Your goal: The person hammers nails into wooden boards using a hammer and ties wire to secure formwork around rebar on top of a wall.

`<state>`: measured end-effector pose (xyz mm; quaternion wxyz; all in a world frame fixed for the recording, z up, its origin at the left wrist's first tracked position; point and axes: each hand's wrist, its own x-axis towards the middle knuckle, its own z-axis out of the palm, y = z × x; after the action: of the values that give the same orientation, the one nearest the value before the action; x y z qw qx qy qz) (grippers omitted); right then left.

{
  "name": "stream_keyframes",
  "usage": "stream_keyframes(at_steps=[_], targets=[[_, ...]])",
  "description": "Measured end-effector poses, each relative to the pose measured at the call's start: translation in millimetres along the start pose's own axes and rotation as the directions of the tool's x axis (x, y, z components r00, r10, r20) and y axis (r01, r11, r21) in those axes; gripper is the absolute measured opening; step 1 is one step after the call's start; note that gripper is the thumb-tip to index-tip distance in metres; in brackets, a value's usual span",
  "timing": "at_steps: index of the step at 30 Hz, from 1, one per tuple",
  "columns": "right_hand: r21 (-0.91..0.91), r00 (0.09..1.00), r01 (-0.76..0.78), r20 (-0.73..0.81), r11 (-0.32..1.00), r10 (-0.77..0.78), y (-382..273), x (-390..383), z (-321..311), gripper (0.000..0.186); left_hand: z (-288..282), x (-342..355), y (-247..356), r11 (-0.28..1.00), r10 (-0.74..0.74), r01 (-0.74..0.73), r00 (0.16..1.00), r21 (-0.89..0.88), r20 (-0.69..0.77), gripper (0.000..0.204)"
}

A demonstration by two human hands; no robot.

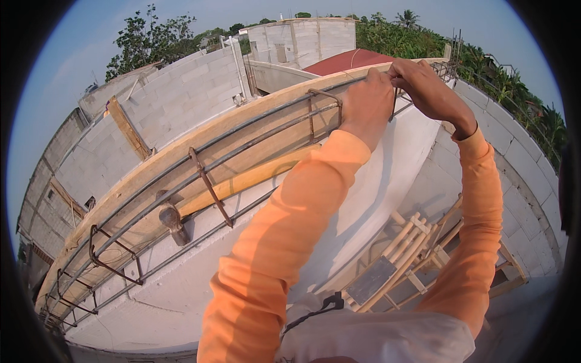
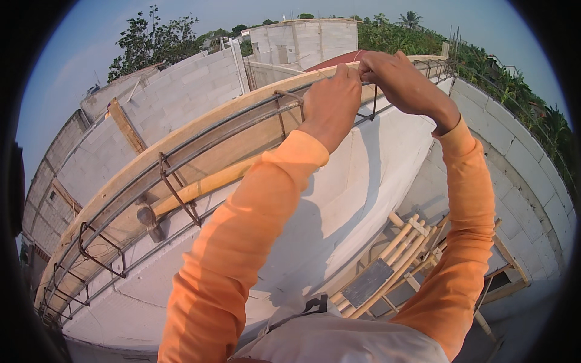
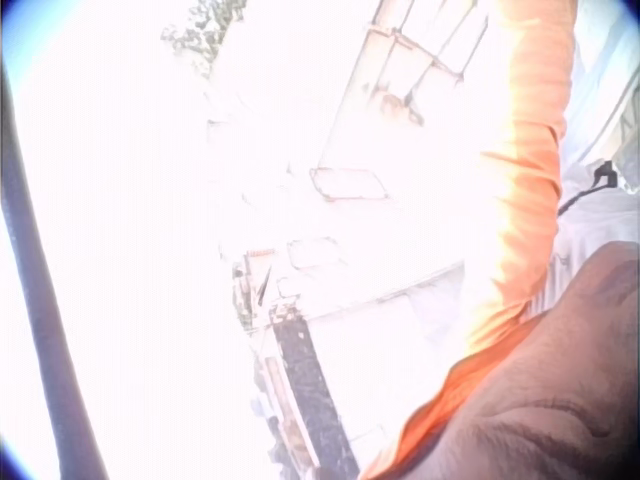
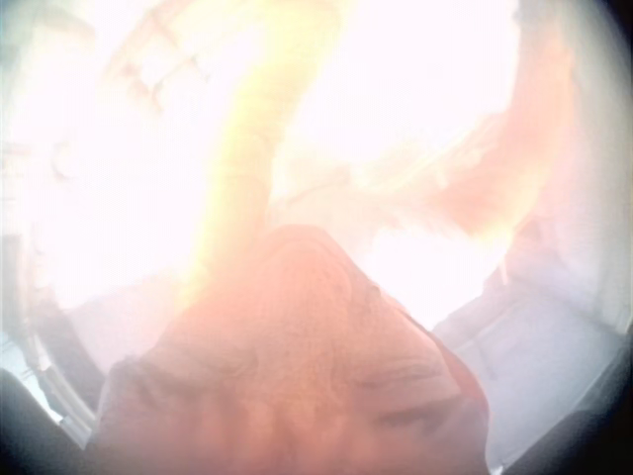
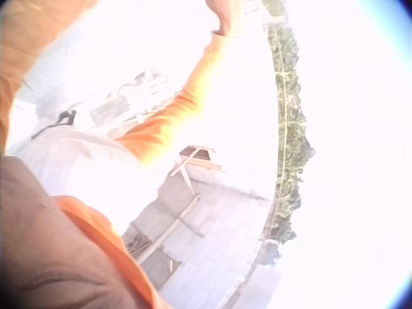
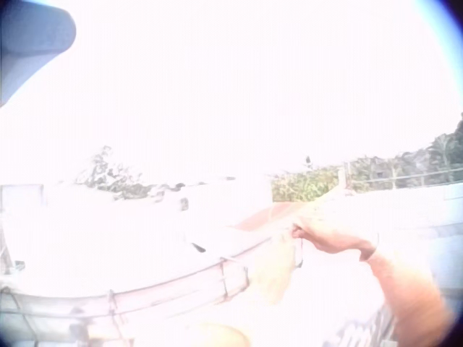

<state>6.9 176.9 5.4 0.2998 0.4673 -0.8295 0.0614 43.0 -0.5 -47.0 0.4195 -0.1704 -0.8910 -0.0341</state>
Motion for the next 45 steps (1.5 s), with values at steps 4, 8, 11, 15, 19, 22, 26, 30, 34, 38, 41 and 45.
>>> stream_keyframes(at_steps=[4,8,11,15,19,22,26,30,34,38,41,45], targets=[[0.27,1.0,0.004,0.012,0.963,-0.008,-1,-3,4,0.014,3,-6,-6,0.999,0.027,-0.029,0.998,-0.038,-0.054,0.018],[0.194,0.995,0.083,-0.077,0.978,-0.069,13,-3,14,0.024,4,-4,-6,0.994,0.058,-0.066,0.994,-0.086,-0.095,0.018],[0.25,0.992,0.075,-0.113,0.965,-0.048,9,-14,22,0.017,3,-6,-8,0.989,0.07,-0.078,0.995,-0.123,-0.071,0.02],[0.331,0.985,-0.044,-0.141,0.943,0.095,-24,-29,32,0.013,-4,-10,-15,0.979,0.122,-0.122,0.992,-0.165,-0.008,0.024],[0.368,0.952,-0.154,-0.192,0.917,0.237,-3,-30,67,0.013,-3,-7,-13,0.984,0.133,-0.136,0.991,-0.112,-0.03,0.03],[0.437,0.923,-0.169,-0.244,0.884,0.297,-10,-33,84,0.008,0,-8,-10,0.993,0.084,-0.088,0.995,-0.08,-0.052,0.031],[0.306,0.822,-0.049,-0.529,0.951,0.213,-32,-31,111,0.011,6,-6,-11,0.991,0.133,-0.133,0.991,-0.005,-0.033,0.031],[0.222,0.754,-0.102,-0.618,0.97,0.221,-21,-35,158,0.033,12,-8,-6,0.996,0.094,-0.093,0.995,0.012,-0.028,0.025],[0.146,0.764,-0.134,-0.615,0.98,0.196,-7,-34,173,0.036,25,-3,0,0.996,0.066,-0.063,0.996,0.059,-0.056,0.02],[0.105,0.781,-0.124,-0.603,0.987,0.162,-8,-48,166,0.034,13,-8,9,0.992,0.028,-0.052,0.98,0.118,0.198,0.031],[0.208,0.801,-0.182,-0.536,0.961,0.268,3,-66,167,0.031,-52,-51,17,0.849,0.264,-0.321,0.946,0.42,0.191,0.048],[-0.1,0.752,-0.178,-0.656,0.979,0.07,-23,-45,164,0.026,-81,-130,37,0.994,0.113,-0.106,0.922,0.037,-0.37,0.045]])
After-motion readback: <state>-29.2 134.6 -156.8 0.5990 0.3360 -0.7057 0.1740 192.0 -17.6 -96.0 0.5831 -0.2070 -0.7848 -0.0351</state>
